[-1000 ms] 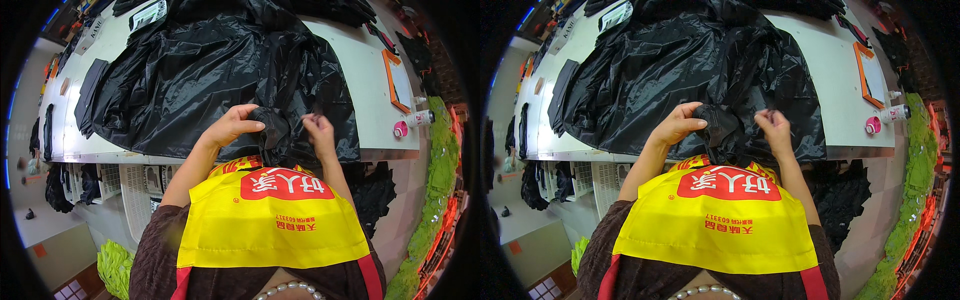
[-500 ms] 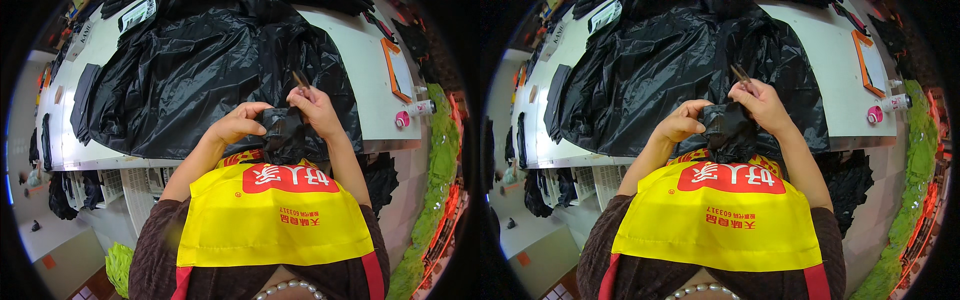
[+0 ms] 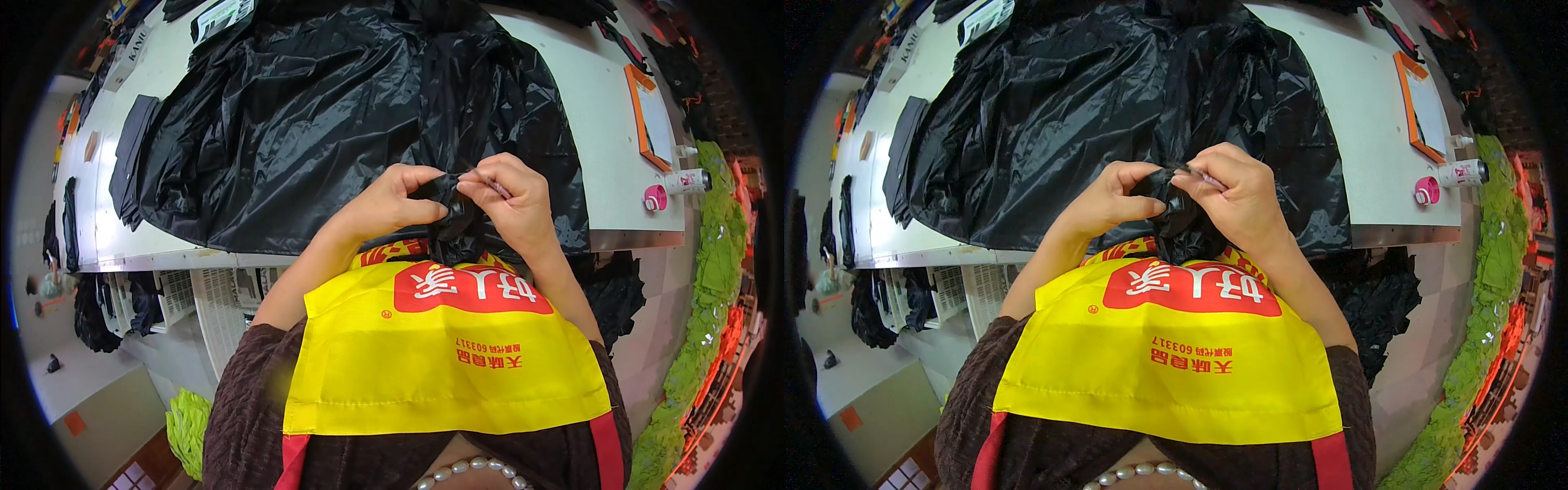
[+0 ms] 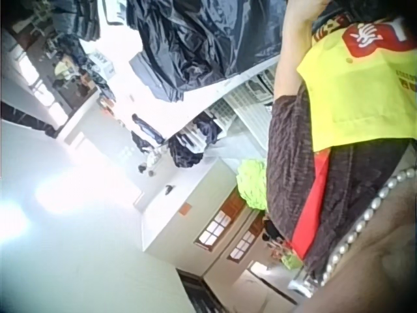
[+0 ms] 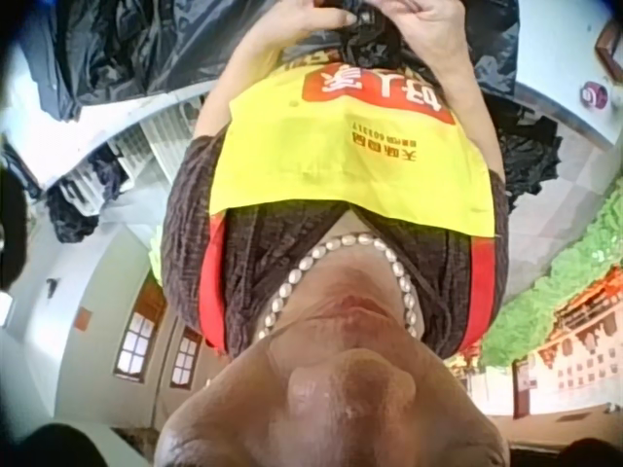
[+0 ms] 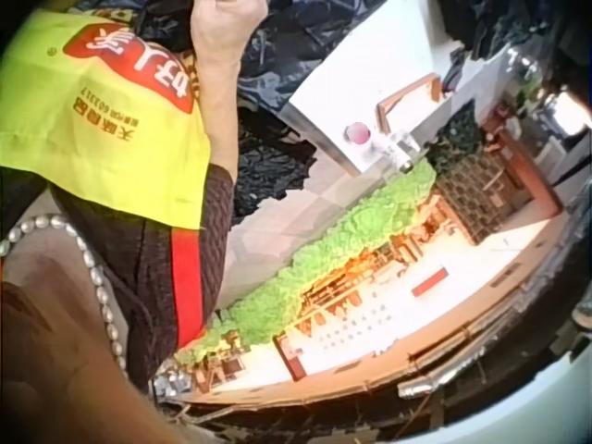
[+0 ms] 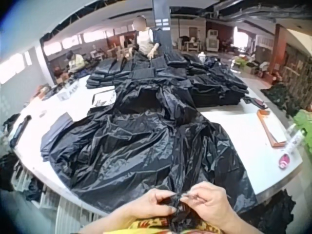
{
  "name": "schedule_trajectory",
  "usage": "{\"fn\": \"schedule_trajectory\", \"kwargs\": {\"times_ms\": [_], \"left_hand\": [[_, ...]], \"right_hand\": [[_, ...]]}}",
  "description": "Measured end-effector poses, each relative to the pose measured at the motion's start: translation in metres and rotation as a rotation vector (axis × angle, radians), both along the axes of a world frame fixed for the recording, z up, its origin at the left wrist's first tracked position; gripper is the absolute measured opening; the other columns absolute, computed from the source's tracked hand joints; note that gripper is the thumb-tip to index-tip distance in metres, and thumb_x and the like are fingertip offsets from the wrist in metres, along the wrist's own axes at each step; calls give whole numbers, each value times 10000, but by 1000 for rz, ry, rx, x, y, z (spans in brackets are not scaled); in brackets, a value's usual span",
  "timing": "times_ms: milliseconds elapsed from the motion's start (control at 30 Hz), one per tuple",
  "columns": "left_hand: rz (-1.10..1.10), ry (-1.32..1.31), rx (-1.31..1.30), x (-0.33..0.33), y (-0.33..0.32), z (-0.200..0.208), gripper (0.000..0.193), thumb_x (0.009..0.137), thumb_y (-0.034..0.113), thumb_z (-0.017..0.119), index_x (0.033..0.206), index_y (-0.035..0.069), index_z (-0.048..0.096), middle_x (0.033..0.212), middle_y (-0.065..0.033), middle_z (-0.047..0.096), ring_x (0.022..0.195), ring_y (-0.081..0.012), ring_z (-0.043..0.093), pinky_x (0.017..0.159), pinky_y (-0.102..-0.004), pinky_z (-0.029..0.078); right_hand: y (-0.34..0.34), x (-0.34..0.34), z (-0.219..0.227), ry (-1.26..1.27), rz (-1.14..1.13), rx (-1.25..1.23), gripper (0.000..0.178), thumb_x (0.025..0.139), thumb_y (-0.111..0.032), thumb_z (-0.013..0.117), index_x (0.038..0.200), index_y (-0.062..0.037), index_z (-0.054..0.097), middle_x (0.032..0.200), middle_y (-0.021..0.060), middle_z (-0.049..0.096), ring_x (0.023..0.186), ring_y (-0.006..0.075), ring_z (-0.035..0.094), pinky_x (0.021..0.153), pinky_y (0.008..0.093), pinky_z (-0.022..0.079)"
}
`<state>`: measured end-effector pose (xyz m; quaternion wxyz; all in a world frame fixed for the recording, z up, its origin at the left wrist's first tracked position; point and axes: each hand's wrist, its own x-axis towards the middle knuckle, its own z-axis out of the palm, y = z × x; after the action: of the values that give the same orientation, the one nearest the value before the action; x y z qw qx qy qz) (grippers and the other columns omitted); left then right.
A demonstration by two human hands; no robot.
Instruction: The person folds a black jacket on a white table, aligning the sleeves and smoothing the fabric. They then place the folded jacket into a black plastic bag and seal it. The person repeats this process with another black jacket, folding and bagging it.
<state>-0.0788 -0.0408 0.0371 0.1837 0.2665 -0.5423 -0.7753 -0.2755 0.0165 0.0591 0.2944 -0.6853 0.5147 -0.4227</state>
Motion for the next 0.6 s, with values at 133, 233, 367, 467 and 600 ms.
{"fn": "schedule_trajectory", "kwargs": {"times_ms": [133, 233, 367, 467, 600], "left_hand": [[52, 2, 89, -3, 7, 2, 249, 784, 103, 614, 1014, 13, 641, 885, -33, 653, 794, -86, 606, 755, -221, 477], [236, 47, 108, -12, 11, -4, 202, 827, 112, 578, 993, 24, 649, 891, -35, 657, 805, -89, 604, 766, -220, 465], [334, 112, 209, -17, 22, -1, 160, 845, 115, 548, 916, 26, 660, 864, -34, 661, 796, -96, 611, 769, -213, 456], [301, 2, 109, -17, 23, 3, 159, 845, 118, 545, 884, 19, 662, 831, -39, 664, 764, -96, 613, 750, -213, 463], [247, 4, 127, -19, 26, 14, 155, 840, 111, 548, 874, 11, 662, 821, -39, 670, 732, -93, 617, 718, -208, 474]], "right_hand": [[-1, 2, -6, 63, -16, -88, 126, 799, -67, 658, 830, 8, 563, 804, 101, 561, 640, 209, 569, 538, 265, 441], [2, 4, -3, 355, -62, -302, 126, 821, -73, 630, 879, 12, 557, 806, 119, 557, 665, 237, 586, 550, 281, 457], [12, 9, 4, 338, -103, -159, 144, 840, -120, 617, 883, 1, 549, 787, 118, 558, 688, 239, 599, 567, 283, 469], [17, 7, 10, 76, -87, 95, 158, 862, -157, 600, 864, -11, 539, 721, 79, 540, 644, 178, 564, 546, 261, 448], [16, -9, 19, -358, 12, 552, 145, 887, -175, 570, 846, -41, 533, 655, -10, 491, 564, 62, 449, 486, 196, 365]]}}
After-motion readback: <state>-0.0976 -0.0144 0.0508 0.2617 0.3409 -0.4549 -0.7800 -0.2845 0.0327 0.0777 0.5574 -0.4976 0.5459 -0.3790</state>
